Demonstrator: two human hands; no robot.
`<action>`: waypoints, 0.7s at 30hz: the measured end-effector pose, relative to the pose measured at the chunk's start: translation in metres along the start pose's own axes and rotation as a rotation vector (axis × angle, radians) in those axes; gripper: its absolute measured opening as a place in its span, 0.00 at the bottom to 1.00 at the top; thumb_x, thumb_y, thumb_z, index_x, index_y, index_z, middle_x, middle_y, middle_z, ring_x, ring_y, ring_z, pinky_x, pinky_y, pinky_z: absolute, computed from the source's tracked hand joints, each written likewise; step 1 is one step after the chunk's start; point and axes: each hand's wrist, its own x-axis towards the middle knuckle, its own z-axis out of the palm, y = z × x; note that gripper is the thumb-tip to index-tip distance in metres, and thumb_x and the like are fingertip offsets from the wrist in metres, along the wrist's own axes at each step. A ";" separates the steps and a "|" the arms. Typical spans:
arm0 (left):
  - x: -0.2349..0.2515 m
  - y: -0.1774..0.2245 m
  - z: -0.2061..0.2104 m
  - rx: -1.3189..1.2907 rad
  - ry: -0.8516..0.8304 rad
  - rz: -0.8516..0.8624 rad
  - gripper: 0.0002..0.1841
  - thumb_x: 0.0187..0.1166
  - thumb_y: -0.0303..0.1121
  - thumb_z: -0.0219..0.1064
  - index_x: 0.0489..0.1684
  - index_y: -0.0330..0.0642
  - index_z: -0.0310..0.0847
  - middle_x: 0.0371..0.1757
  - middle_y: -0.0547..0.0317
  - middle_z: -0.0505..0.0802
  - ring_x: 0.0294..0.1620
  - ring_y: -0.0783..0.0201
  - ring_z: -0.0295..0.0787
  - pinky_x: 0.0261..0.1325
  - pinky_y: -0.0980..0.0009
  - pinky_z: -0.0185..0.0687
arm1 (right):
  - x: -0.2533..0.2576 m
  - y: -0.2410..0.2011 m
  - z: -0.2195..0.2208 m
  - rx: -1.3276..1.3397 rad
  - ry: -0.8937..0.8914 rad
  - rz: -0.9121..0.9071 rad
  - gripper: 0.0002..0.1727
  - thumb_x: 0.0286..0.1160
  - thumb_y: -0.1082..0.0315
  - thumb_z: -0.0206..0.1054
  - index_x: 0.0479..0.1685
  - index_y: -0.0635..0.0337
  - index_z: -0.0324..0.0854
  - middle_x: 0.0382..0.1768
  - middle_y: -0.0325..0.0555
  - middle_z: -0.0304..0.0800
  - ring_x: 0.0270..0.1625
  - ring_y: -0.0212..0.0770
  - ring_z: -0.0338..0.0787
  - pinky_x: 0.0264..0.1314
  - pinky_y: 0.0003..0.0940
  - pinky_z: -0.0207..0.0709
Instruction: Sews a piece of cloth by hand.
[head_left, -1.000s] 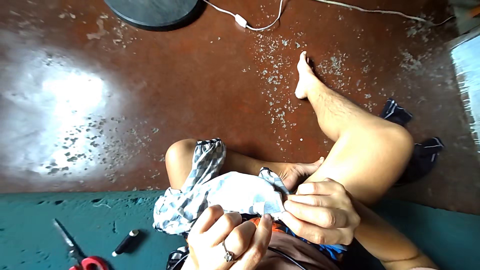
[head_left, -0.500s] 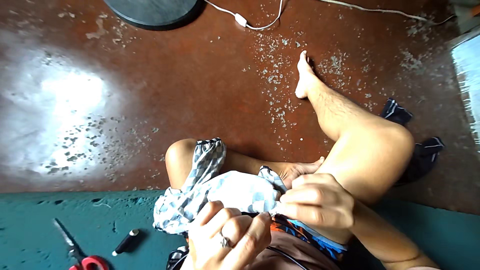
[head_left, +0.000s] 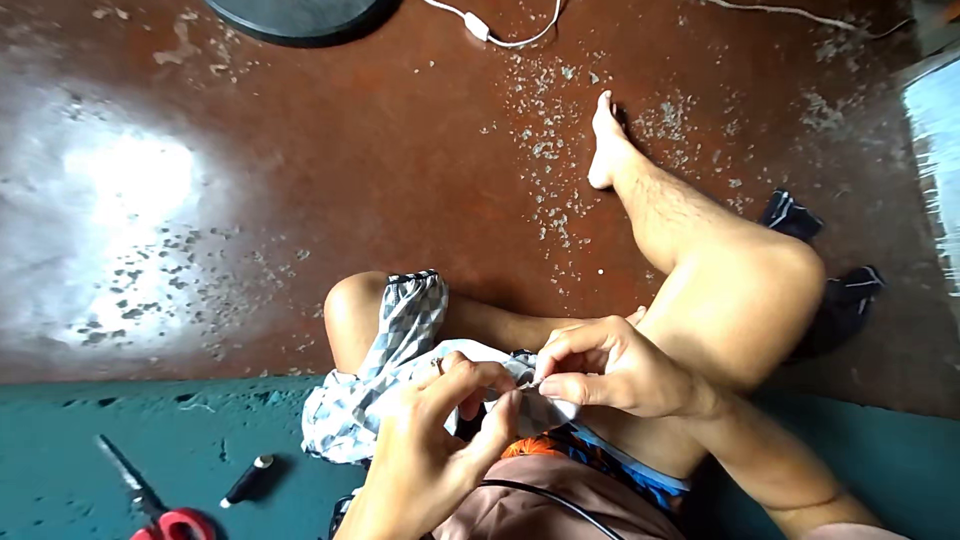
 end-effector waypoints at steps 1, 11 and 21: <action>0.000 -0.001 0.000 -0.006 -0.003 -0.016 0.10 0.80 0.37 0.65 0.37 0.40 0.86 0.24 0.68 0.80 0.30 0.89 0.71 0.35 0.93 0.64 | 0.000 0.000 0.000 0.040 0.000 0.021 0.04 0.74 0.74 0.69 0.40 0.63 0.89 0.36 0.24 0.88 0.41 0.12 0.85 0.47 0.11 0.80; -0.020 0.024 -0.042 -0.325 -0.111 0.003 0.19 0.94 0.44 0.48 0.52 0.50 0.86 0.41 0.76 0.88 0.42 0.90 0.79 0.46 0.91 0.71 | 0.002 0.002 0.000 0.157 0.036 0.054 0.06 0.74 0.77 0.68 0.37 0.58 0.89 0.34 0.24 0.91 0.39 0.14 0.87 0.45 0.12 0.81; -0.034 0.027 0.009 -0.076 -0.006 0.000 0.07 0.88 0.35 0.62 0.49 0.49 0.87 0.53 0.67 0.88 0.58 0.84 0.82 0.62 0.89 0.75 | 0.002 -0.002 0.003 0.156 0.046 0.032 0.05 0.74 0.77 0.69 0.38 0.59 0.89 0.34 0.25 0.91 0.39 0.15 0.87 0.45 0.13 0.82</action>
